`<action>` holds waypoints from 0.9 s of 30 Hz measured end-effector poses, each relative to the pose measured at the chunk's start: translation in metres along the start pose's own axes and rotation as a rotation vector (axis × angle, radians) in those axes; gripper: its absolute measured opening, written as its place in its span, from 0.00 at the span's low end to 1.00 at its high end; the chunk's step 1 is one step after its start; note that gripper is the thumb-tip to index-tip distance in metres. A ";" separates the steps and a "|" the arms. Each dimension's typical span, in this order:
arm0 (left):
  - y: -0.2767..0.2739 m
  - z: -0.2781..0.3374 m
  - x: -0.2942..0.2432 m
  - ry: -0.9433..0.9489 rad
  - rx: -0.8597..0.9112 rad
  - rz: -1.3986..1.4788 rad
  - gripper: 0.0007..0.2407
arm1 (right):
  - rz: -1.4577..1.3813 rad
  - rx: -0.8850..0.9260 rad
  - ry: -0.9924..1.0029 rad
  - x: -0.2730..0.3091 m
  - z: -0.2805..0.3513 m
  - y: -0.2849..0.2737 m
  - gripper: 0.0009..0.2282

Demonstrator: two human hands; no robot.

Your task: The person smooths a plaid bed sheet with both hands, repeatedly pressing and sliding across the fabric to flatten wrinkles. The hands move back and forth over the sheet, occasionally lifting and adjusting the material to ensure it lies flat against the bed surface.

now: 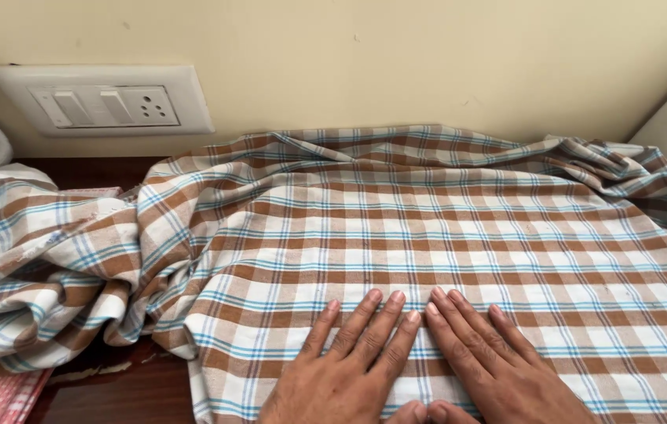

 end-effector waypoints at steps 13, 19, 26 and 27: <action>-0.053 -0.005 0.069 -0.191 -0.033 -0.490 0.36 | 0.081 0.218 0.166 -0.049 0.013 0.036 0.43; -0.026 0.004 0.098 -0.400 0.301 -0.172 0.34 | 0.021 0.441 0.388 -0.075 0.022 0.041 0.43; -0.021 -0.006 0.088 -0.572 0.634 0.025 0.39 | 0.680 -0.300 0.138 -0.048 0.022 -0.004 0.40; -0.008 0.001 0.087 -0.571 0.633 0.024 0.39 | 0.681 -0.300 0.139 -0.042 0.015 -0.015 0.40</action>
Point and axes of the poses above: each hand's wrist, its own z-axis away from the middle knuckle, its own y-axis out of the palm, x = y × z, the point moved 9 cm from there along -z, towards the middle knuckle, and after that the axes turned 2 degrees about x, right-handed, at the moved point
